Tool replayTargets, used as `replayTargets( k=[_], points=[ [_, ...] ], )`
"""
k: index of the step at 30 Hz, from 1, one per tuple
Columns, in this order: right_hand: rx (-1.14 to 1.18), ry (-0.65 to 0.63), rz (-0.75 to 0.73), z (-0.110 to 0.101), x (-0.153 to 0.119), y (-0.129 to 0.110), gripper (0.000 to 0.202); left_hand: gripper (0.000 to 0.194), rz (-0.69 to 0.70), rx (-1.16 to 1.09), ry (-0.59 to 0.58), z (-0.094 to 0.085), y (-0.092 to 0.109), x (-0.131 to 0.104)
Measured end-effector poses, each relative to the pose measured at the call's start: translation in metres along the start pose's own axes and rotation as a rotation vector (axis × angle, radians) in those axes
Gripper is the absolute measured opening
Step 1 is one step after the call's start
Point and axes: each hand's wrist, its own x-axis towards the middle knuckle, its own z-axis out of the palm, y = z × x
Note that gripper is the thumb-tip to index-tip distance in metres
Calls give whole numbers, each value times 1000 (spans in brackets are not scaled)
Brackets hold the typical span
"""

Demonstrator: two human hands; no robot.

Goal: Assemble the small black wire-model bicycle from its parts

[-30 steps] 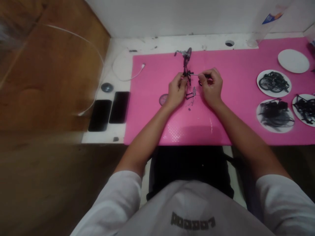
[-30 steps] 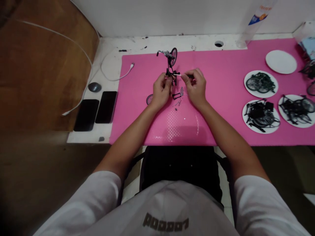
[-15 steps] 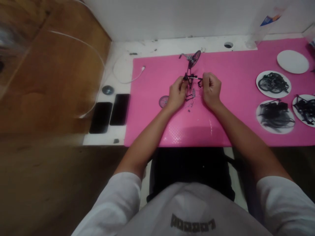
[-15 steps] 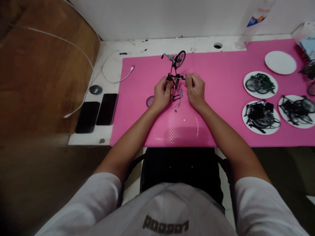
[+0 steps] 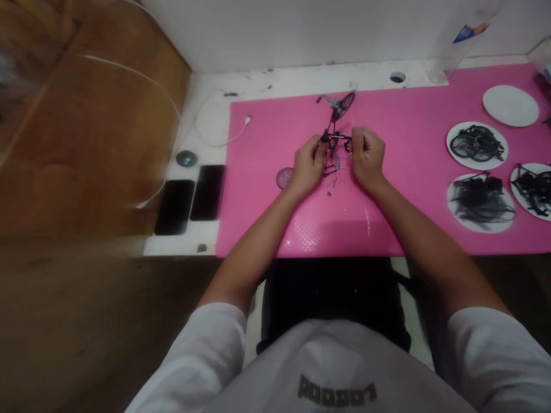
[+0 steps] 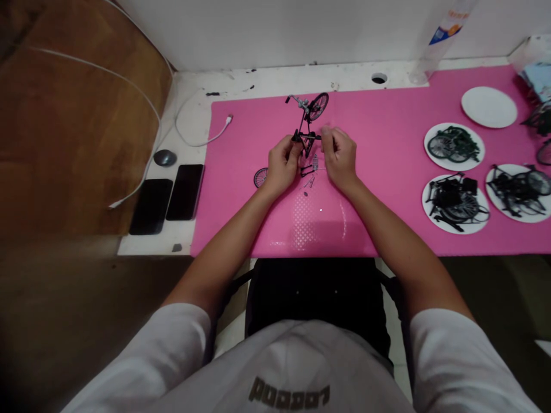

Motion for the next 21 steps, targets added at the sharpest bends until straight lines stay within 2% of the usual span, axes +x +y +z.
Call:
replayTargets(
  k=[8, 14, 21],
  points=[
    [3, 1, 1, 0, 0, -1, 71, 58, 11, 10, -1, 1, -4, 1],
    [27, 4, 28, 0, -1, 1, 70, 59, -41, -46, 11, 4, -9, 0],
    [2, 11, 4, 0, 0, 1, 70, 59, -22, -27, -4, 3, -5, 0]
  ],
)
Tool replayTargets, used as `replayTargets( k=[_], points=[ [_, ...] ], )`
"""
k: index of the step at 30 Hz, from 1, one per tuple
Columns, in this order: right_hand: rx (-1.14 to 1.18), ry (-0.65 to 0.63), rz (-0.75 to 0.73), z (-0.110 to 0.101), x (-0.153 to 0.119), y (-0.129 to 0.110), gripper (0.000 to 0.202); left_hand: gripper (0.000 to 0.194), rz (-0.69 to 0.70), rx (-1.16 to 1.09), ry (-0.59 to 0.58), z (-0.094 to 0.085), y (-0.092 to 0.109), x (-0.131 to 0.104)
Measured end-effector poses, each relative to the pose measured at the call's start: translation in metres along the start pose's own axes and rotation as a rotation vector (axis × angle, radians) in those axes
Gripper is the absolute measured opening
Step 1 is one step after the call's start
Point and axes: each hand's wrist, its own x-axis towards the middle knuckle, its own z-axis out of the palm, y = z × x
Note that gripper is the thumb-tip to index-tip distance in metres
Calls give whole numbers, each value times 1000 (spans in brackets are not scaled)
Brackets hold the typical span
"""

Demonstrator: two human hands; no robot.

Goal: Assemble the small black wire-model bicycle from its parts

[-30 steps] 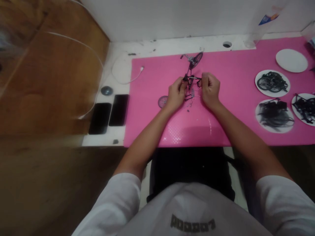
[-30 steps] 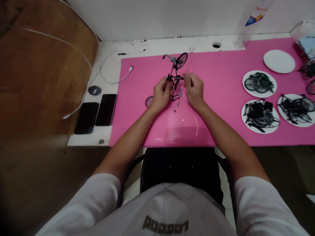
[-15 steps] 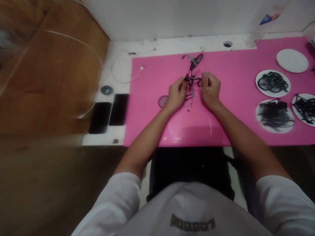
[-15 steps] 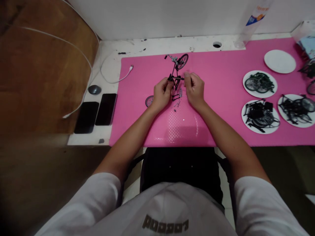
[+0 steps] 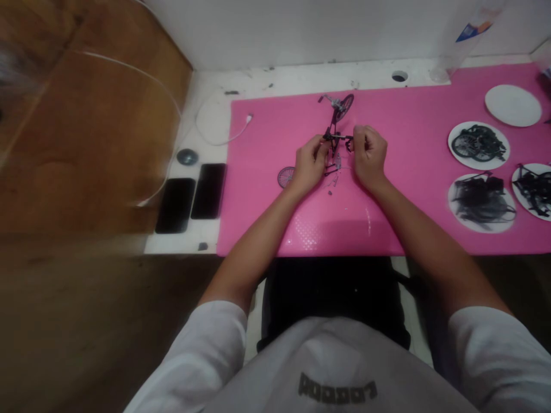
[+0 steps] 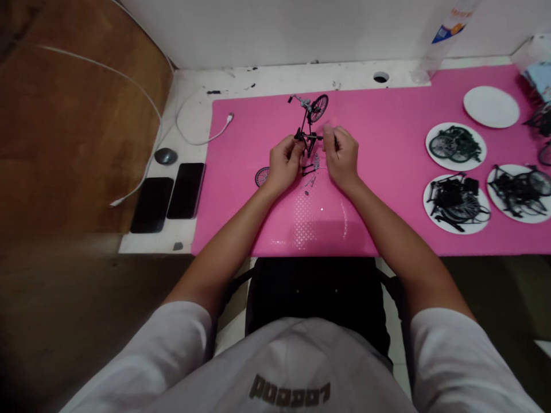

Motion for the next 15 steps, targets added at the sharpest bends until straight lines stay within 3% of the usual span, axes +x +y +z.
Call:
replayTargets(
  k=[15],
  points=[
    [29, 7, 27, 0, 0, 4, 69, 56, 2, 12, 11, -1, 1, -1]
  ],
)
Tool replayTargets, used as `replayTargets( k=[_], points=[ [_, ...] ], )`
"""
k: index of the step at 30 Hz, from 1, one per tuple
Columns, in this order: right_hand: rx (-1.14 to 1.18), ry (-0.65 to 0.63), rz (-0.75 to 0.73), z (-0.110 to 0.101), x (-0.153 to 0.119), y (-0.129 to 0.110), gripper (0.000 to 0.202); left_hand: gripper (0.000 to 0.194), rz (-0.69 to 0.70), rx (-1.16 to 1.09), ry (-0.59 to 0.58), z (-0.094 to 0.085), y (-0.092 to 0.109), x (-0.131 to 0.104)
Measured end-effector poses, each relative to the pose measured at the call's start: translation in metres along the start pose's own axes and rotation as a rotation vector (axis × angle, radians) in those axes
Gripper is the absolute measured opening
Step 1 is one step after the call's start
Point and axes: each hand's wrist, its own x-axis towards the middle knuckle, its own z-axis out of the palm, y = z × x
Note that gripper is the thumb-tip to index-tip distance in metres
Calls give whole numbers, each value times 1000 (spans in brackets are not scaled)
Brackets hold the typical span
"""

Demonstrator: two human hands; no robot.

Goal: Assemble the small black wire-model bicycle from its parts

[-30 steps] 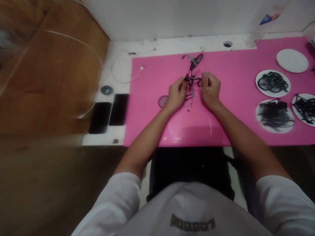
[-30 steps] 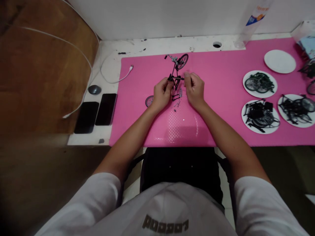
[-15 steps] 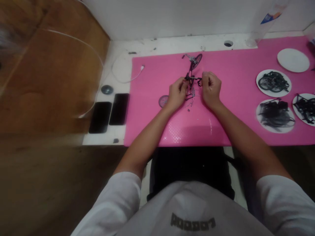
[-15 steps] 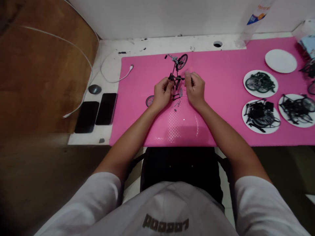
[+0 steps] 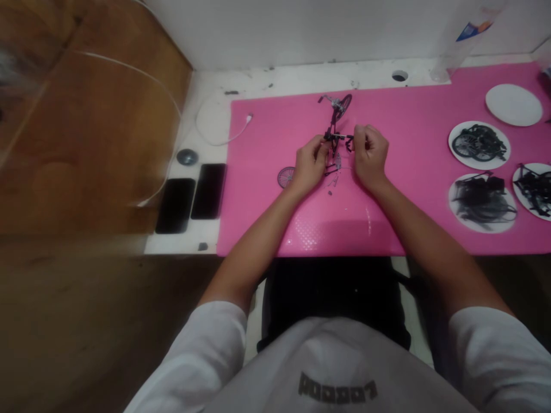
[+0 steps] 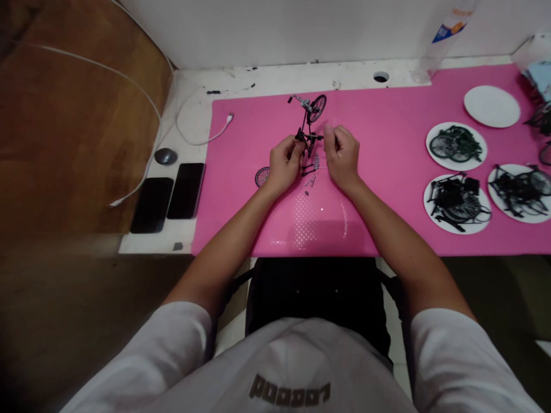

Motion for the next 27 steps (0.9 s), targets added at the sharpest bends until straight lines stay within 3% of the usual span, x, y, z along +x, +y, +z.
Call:
replayTargets(
  k=[27],
  points=[
    [-41, -3, -38, 0, 2, 4, 59, 61, 57, 15, -20, -1, -9, 1]
  ],
)
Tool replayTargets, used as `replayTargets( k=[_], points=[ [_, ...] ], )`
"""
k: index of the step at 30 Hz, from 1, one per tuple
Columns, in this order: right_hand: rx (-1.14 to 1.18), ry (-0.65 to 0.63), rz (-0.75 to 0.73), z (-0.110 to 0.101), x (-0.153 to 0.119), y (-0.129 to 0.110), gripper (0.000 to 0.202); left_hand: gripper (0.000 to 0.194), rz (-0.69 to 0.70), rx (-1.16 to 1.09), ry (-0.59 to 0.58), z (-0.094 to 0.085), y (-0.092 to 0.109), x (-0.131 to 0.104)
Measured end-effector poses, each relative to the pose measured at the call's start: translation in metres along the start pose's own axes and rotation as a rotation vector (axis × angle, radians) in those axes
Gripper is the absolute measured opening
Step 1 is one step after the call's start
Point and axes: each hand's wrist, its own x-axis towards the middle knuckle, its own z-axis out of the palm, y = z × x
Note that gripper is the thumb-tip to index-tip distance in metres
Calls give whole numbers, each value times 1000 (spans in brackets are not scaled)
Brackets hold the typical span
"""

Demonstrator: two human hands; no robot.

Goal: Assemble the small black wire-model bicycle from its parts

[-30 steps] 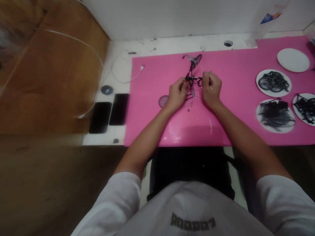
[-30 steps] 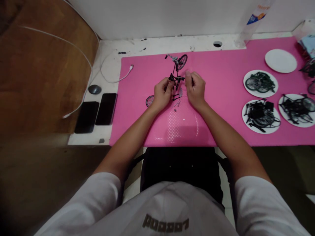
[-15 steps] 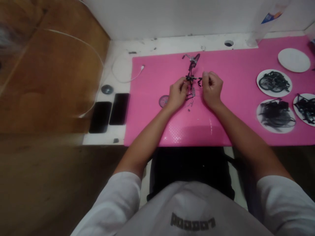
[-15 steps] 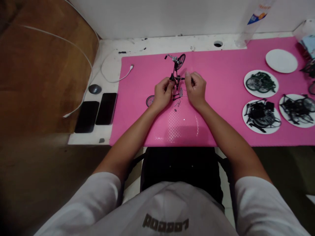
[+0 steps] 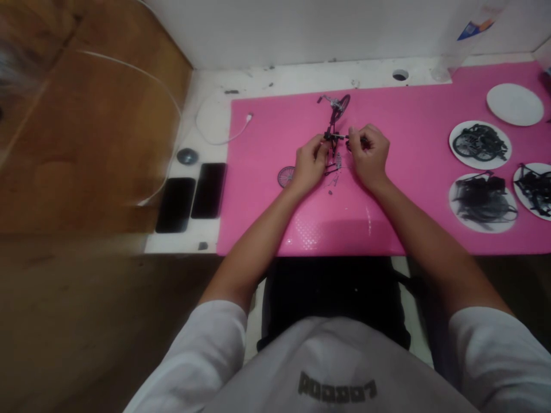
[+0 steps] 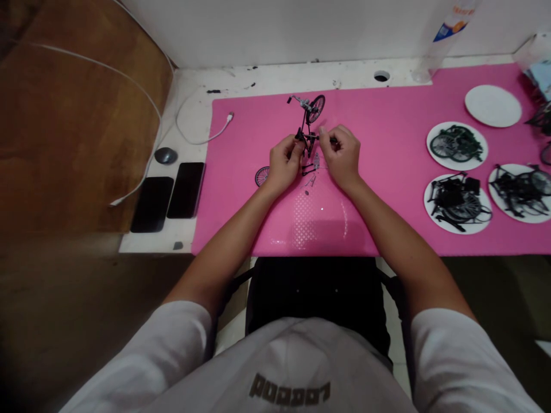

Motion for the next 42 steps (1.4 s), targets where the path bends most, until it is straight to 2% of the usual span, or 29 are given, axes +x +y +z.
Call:
replayTargets(
  k=[18, 33, 42],
  points=[
    [27, -9, -7, 0, 0, -7, 56, 57, 9, 18, 8, -1, -6, 2],
    [-21, -21, 14, -2, 0, -15, 54, 64, -20, 12, 24, 0, 3, 2],
    [-13, -43, 22, 0, -1, -10, 51, 67, -43, -17, 17, -1, 6, 4]
  ],
)
